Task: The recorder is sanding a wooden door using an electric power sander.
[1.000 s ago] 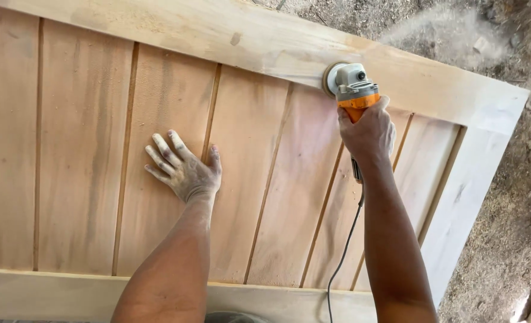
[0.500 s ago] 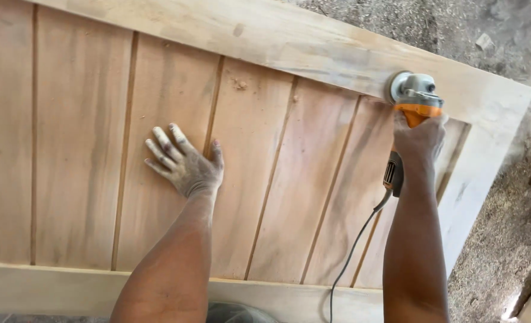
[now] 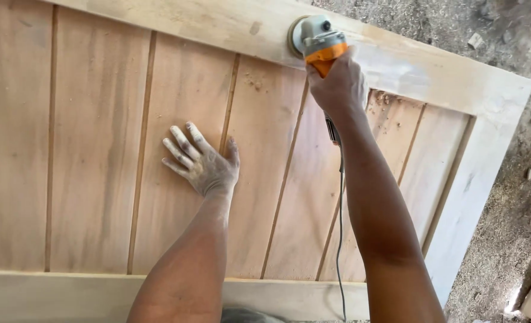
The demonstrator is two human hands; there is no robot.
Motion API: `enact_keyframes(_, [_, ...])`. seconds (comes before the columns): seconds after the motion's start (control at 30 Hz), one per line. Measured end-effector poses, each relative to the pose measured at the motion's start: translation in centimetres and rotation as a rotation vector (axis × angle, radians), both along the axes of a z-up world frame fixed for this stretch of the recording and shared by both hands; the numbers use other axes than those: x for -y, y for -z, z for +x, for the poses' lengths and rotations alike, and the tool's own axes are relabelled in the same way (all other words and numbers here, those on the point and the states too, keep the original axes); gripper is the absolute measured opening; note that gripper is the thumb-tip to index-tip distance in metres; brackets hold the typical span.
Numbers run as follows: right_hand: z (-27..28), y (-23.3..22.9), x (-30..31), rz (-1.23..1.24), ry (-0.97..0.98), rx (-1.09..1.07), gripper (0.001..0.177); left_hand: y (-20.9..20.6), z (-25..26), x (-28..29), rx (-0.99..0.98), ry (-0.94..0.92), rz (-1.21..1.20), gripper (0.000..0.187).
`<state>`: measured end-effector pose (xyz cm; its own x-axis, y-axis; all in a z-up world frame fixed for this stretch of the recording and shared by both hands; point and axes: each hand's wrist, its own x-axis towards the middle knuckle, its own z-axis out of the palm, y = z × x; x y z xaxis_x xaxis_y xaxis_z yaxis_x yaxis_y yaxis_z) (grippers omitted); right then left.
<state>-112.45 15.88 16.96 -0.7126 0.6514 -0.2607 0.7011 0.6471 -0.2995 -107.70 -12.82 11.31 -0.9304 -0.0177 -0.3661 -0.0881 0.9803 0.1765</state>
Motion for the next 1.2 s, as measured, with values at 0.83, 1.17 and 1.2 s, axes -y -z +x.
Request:
enact_keyframes(0.83, [11.5, -0.4, -21.8, 0.068, 0.117, 0.043, 0.068, 0.7, 0.8, -0.7, -0.091, -0.006, -0.071, 0.104])
enact_keyframes(1.17, [17.3, -0.9, -28.4, 0.079, 0.185, 0.068, 0.068, 0.7, 1.1, -0.8, -0.104, 0.008, -0.063, 0.105])
enact_keyframes(1.2, [17.6, -0.9, -28.9, 0.079, 0.181, 0.079, 0.066, 0.6, 1.1, -0.9, -0.107, 0.009, -0.061, 0.104])
